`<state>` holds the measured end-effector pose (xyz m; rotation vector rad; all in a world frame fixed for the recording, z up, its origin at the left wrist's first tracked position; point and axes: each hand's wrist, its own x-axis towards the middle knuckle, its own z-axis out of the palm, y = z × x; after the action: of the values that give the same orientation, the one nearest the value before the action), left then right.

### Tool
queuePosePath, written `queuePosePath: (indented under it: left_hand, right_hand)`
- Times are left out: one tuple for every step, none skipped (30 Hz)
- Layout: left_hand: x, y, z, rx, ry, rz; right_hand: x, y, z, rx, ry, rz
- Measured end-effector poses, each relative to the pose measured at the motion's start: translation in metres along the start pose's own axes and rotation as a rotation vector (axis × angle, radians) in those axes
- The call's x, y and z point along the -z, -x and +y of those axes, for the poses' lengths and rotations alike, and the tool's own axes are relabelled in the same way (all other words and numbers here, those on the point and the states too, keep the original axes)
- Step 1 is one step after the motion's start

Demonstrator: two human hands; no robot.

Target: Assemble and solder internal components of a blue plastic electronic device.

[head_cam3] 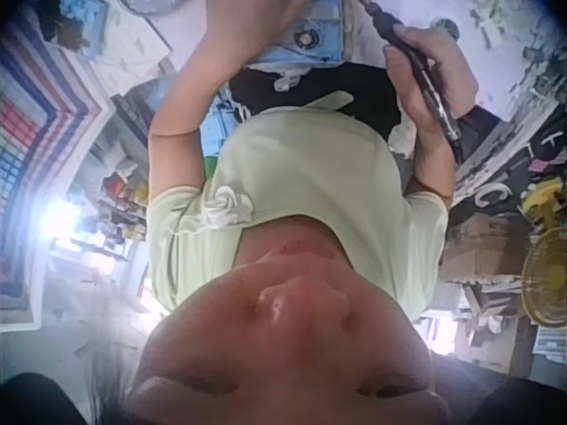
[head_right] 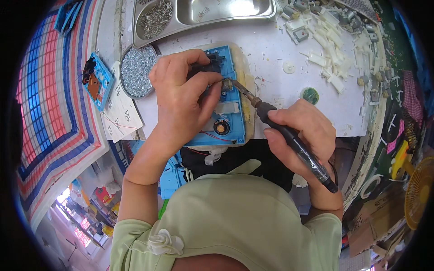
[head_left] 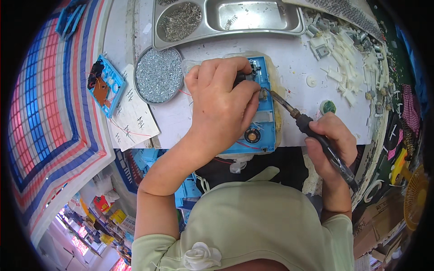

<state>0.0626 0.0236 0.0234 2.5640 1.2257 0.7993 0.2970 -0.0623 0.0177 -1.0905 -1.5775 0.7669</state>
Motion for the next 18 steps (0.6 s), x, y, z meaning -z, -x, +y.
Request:
queuePosePath:
  left_hand:
    - [0.0015,-0.0013,0.0012,-0.001,-0.014,-0.003]
    - [0.0015,-0.0012,0.0013,0.001,-0.013,-0.002]
    - [0.0015,-0.0010,0.0013,0.003,-0.013,0.000]
    - [0.0015,-0.0009,0.0014,0.005,-0.012,0.001]
    - [0.0014,-0.0009,0.0016,0.005,-0.016,0.000]
    - [0.0012,-0.0007,0.0016,0.005,-0.021,0.000]
    - [0.0012,-0.0004,0.0015,0.005,-0.027,-0.001]
    - [0.0010,-0.0001,0.0012,0.004,-0.027,0.003]
    - [0.0006,0.0002,0.0009,0.002,-0.026,0.006]
    - [0.0004,0.0004,0.0007,0.000,-0.025,0.009]
    - [0.0003,0.0005,0.0005,0.000,-0.023,0.009]
    - [0.0004,0.0006,0.0003,-0.001,-0.021,0.009]
    - [0.0005,0.0006,0.0002,-0.001,-0.019,0.009]
    - [0.0004,0.0006,0.0003,-0.002,-0.019,0.008]
    - [0.0007,0.0008,0.0005,-0.002,-0.021,0.007]
    - [0.0010,0.0009,0.0006,-0.001,-0.023,0.006]
    - [0.0014,0.0009,0.0004,-0.003,-0.024,0.006]
    - [0.0016,0.0008,0.0001,-0.005,-0.023,0.005]
  right_hand:
    - [-0.0003,-0.0008,0.0000,0.002,0.012,-0.010]
    - [-0.0006,-0.0017,0.0002,0.004,0.024,-0.020]
    - [-0.0009,-0.0023,0.0000,0.006,0.036,-0.030]
    - [-0.0011,-0.0026,-0.0003,0.009,0.046,-0.035]
    - [-0.0012,-0.0028,-0.0008,0.013,0.056,-0.039]
    - [-0.0016,-0.0031,-0.0010,0.017,0.065,-0.044]
    - [-0.0018,-0.0033,-0.0019,0.035,0.093,-0.057]
    - [-0.0022,-0.0036,-0.0033,0.053,0.121,-0.070]
    - [-0.0026,-0.0036,-0.0044,0.070,0.150,-0.081]
    - [-0.0042,-0.0037,-0.0048,0.097,0.167,-0.082]
    - [-0.0063,-0.0035,-0.0049,0.124,0.185,-0.083]
    - [-0.0077,-0.0030,-0.0047,0.151,0.202,-0.083]
    - [-0.0084,-0.0019,-0.0046,0.160,0.209,-0.077]
    - [-0.0089,-0.0005,-0.0048,0.169,0.216,-0.070]
    - [-0.0093,0.0002,-0.0052,0.180,0.222,-0.065]
    - [-0.0082,-0.0001,-0.0061,0.176,0.209,-0.062]
    - [-0.0057,-0.0007,-0.0070,0.172,0.197,-0.060]
    - [-0.0035,-0.0004,-0.0078,0.167,0.186,-0.057]
